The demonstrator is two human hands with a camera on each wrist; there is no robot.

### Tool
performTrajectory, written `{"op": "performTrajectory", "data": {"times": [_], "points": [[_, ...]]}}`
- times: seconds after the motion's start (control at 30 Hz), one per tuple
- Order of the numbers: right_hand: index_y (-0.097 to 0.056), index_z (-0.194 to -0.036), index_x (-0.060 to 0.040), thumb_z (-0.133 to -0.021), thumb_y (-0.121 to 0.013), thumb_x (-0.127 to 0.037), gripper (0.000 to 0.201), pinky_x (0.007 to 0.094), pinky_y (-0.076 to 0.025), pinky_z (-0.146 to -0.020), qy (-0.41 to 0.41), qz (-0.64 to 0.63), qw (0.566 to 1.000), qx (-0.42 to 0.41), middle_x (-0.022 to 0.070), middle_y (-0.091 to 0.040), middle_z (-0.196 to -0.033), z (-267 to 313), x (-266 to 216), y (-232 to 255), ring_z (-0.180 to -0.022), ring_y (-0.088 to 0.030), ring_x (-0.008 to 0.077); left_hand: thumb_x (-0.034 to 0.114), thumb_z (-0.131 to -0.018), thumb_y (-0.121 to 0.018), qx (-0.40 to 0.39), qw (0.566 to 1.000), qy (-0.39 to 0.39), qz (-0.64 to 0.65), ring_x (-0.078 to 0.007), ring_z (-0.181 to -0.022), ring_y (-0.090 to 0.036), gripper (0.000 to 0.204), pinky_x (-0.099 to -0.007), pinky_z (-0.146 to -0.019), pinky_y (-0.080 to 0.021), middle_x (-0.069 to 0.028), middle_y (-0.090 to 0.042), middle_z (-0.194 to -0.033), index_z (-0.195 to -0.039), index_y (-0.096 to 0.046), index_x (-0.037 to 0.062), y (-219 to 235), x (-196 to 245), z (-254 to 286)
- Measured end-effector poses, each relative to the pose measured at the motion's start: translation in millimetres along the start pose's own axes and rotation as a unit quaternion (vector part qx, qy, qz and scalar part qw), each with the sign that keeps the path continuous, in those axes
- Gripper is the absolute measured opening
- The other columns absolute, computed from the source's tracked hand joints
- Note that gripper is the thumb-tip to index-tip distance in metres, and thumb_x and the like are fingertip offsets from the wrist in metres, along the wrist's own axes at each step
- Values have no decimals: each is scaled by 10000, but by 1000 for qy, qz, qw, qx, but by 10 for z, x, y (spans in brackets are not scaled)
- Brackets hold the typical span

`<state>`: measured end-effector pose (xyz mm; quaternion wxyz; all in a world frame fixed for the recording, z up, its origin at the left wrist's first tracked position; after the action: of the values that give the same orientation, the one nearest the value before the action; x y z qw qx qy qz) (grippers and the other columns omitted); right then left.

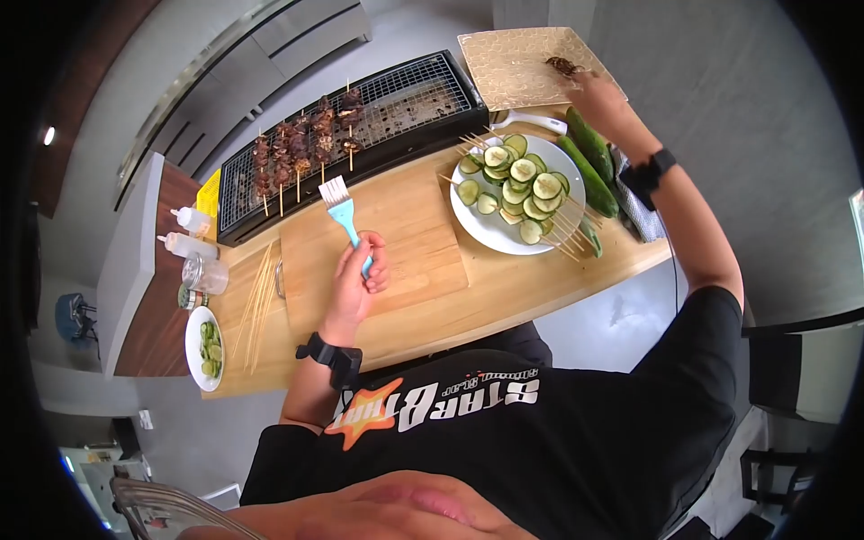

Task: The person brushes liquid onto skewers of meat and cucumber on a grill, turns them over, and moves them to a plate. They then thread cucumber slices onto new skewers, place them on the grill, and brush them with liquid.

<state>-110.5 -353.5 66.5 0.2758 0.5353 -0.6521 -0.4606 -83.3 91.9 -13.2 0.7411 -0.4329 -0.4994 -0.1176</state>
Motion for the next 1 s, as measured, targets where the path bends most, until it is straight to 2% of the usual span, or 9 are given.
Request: {"op": "performTrajectory", "data": {"times": [0.03,0.13,0.23,0.33,0.43,0.47,0.5,0.77,1.0], "points": [[-597,-1075,24,-887,-596,-299,374,447,-497,-848,-31,95,995,-24,196,-647,-1023,-109,287,-119,-943,-621,394,301,-999,-441,8,1000,-7,13,-41,-515,-322,233,-185,-461,-249,24,-394,-676,-1030,-486,75,30,3,-2],[-596,-1070,28,-891,-577,-302,376,454,-499,-847,-172,82,970,-149,229,-643,-1045,-155,565,-187,-982,-612,406,282,-997,-440,-5,999,-23,27,-40,-515,-330,215,-187,-463,-256,25,-406,-682,-1033,-484,75,31,39,-10],[-611,-1048,27,-890,-557,-257,329,455,-499,-842,-172,100,969,-144,255,-628,-1076,-255,844,-379,-1019,-605,391,265,-992,-445,11,1000,-10,0,-38,-517,-336,197,-189,-470,-263,25,-413,-686,-1026,-487,76,100,41,12],[-644,-935,46,-873,-536,-193,269,446,-524,-783,-156,123,974,-108,234,-667,-958,-309,906,-404,-902,-650,373,250,-987,-453,11,1000,-7,13,-35,-522,-342,185,-187,-473,-269,26,-418,-689,-1015,-492,71,100,31,13],[-663,-824,46,-845,-537,-160,243,432,-539,-694,-185,69,949,-247,203,-682,-789,-414,1026,-528,-748,-674,356,227,-982,-461,16,1000,-8,25,-35,-525,-342,167,-186,-475,-273,29,-415,-689,-999,-497,65,111,25,9],[-619,-543,8,-794,-526,-125,299,354,-514,-537,-143,55,964,-217,135,-614,-531,-428,1001,-509,-479,-619,247,221,-981,-462,16,1000,-6,26,-35,-527,-342,161,-186,-476,-273,30,-415,-689,-996,-498,65,115,23,9],[-631,-581,1,-806,-531,-136,281,332,-498,-517,-155,18,960,-233,114,-625,-553,-441,1028,-532,-492,-617,217,215,-980,-463,16,1000,-4,27,-35,-529,-341,156,-186,-477,-272,31,-414,-690,-993,-499,64,118,25,8],[-642,-779,-47,-934,-549,-209,243,163,-327,-448,-232,-398,859,-222,-40,-550,-651,-207,378,-132,-543,-457,25,196,-968,-484,6,1000,3,21,-22,-545,-340,122,-174,-487,-272,45,-416,-701,-968,-512,77,114,44,12],[-611,-876,-38,-973,-513,-176,194,159,-413,-490,-214,-604,717,-274,-15,-581,-723,-25,-1112,-249,-593,-498,40,206,-965,-491,-4,1000,4,16,-24,-539,-352,128,-175,-484,-279,43,-422,-697,-975,-518,81,123,12,4]]}}
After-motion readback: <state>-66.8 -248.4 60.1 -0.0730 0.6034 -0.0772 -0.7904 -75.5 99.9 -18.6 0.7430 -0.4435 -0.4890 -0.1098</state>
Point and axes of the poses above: each hand's wrist, its own z-axis away from the middle knuckle, its own y-axis out of the back of the hand, x = y × z, the point moved 6 cm from there along -z, towards the middle knuckle
